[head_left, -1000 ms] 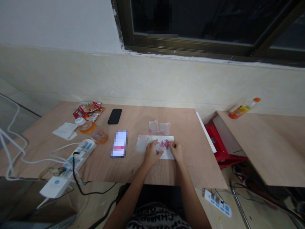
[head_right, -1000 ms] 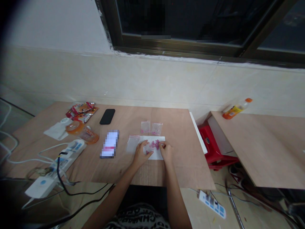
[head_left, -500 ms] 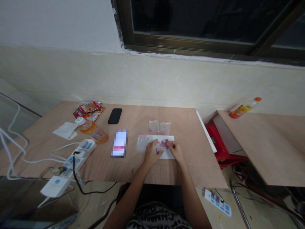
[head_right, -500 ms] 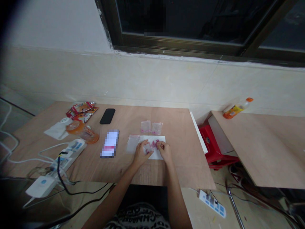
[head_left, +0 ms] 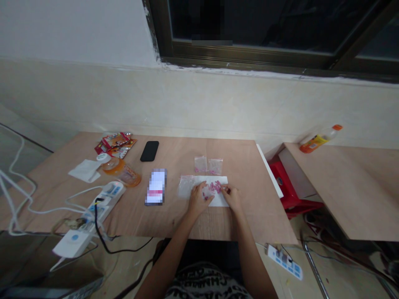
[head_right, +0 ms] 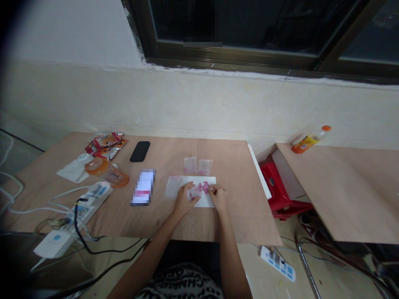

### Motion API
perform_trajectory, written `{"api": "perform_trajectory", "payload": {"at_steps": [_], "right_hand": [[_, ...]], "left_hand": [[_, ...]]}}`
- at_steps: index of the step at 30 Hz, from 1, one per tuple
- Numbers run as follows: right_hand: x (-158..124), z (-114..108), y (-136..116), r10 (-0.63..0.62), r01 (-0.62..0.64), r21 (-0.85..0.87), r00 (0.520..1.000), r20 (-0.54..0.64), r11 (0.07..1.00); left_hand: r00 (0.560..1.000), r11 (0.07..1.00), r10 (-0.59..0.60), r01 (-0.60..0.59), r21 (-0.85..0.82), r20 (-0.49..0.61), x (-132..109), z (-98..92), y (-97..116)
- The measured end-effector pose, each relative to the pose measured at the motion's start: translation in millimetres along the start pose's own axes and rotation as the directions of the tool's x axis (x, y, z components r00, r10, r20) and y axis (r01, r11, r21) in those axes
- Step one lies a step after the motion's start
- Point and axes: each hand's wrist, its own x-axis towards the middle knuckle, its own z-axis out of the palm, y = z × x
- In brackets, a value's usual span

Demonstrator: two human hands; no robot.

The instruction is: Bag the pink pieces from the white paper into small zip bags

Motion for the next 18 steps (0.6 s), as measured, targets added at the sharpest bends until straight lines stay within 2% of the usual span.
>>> {"api": "perform_trajectory", "payload": {"at_steps": [6, 10, 18], "right_hand": [[0, 0, 1, -0.006, 0.006, 0.038, 1.0, -0.013, 0.999], [-5, -2, -5, -0.012, 0.012, 0.147, 1.0, -0.003, 0.989], [-21, -1, -26, -0.134, 0.058, 0.305, 0.963, 0.233, 0.951]], "left_hand": [[1.0, 1.0, -0.016, 0.015, -0.012, -0.027, 0, 1.4, -1], [0.999, 0.999, -0.028, 0.027, -0.029, -0.044, 0, 2.0, -2], [0.997, 0.989, -0.073, 0.068, -0.134, -0.036, 0, 2.3, -2]]}}
